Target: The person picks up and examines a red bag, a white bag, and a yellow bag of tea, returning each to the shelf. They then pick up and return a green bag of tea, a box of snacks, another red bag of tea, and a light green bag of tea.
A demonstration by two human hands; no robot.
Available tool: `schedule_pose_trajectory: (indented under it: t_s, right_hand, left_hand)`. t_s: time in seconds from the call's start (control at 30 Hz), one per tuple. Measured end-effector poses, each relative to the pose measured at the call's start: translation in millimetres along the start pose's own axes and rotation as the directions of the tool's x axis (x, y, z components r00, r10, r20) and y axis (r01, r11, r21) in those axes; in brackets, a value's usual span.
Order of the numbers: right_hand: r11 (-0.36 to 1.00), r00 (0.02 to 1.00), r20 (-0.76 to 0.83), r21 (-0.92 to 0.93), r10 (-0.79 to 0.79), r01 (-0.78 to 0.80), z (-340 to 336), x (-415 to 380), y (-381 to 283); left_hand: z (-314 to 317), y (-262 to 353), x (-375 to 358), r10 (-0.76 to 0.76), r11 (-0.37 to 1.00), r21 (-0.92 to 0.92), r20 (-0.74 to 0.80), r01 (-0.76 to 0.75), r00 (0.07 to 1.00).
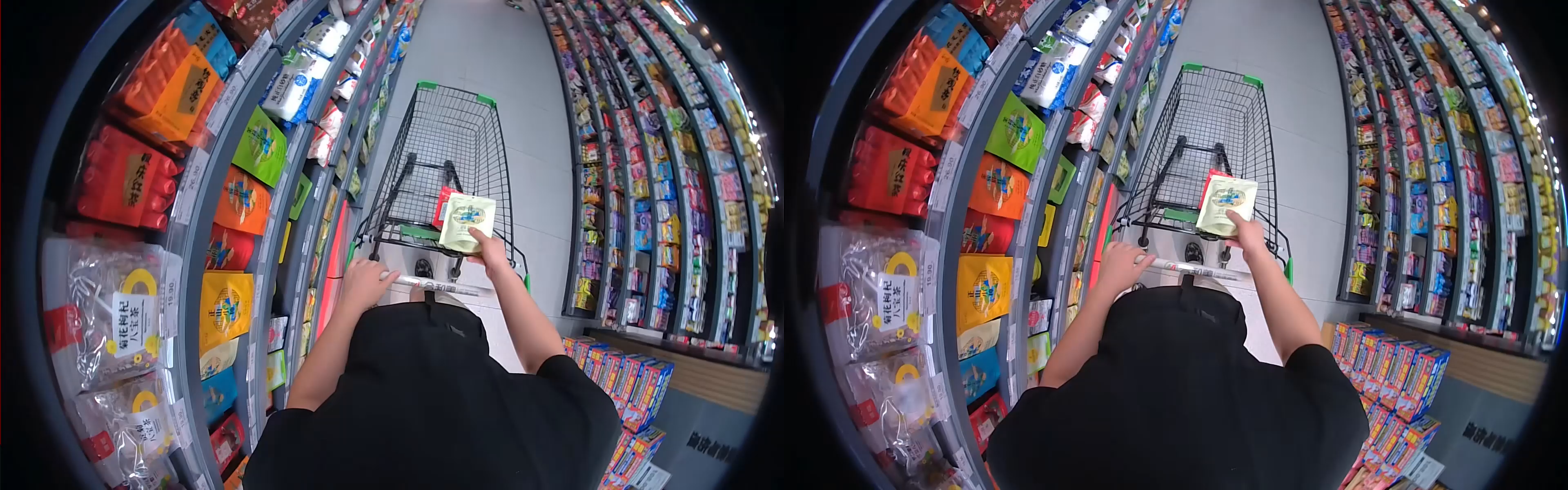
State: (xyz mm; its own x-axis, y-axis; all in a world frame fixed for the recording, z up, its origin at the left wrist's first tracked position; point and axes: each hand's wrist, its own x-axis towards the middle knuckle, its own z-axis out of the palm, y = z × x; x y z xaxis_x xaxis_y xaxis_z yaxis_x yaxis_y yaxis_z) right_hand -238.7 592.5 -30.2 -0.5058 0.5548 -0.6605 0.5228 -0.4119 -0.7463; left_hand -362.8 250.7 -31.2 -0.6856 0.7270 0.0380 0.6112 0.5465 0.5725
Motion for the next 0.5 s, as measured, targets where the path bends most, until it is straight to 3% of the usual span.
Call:
schedule_pose_trajectory:
  t_s: [0.03,0.17,0.3,0.43,0.5]
  right_hand:
    - [1.000,1.000,0.023,-0.009,0.018,-0.018,-4.9,27.3,1.9]
    - [0.981,0.980,0.067,-0.042,0.190,-0.187,-5.2,112.1,6.0]
    - [0.953,0.965,0.082,-0.199,0.248,-0.228,6.8,173.7,6.6]
    - [0.956,0.950,0.103,-0.017,0.294,-0.294,8.4,254.3,37.8]
    - [0.923,0.935,0.012,-0.165,0.355,-0.348,2.1,277.5,48.7]
  left_hand:
    - [4.4,0.9,-5.3,0.099,0.994,0.048,-0.087,-0.095,0.991]
    - [16.3,3.2,1.7,0.072,0.985,0.167,-0.131,-0.049,0.989]
    - [27.9,7.8,14.3,-0.082,0.977,0.184,-0.151,0.110,0.985]
    - [30.9,13.3,29.4,-0.175,0.950,0.216,-0.232,0.226,0.957]
    - [32.1,15.8,33.5,-0.185,0.945,0.228,-0.221,0.235,0.958]
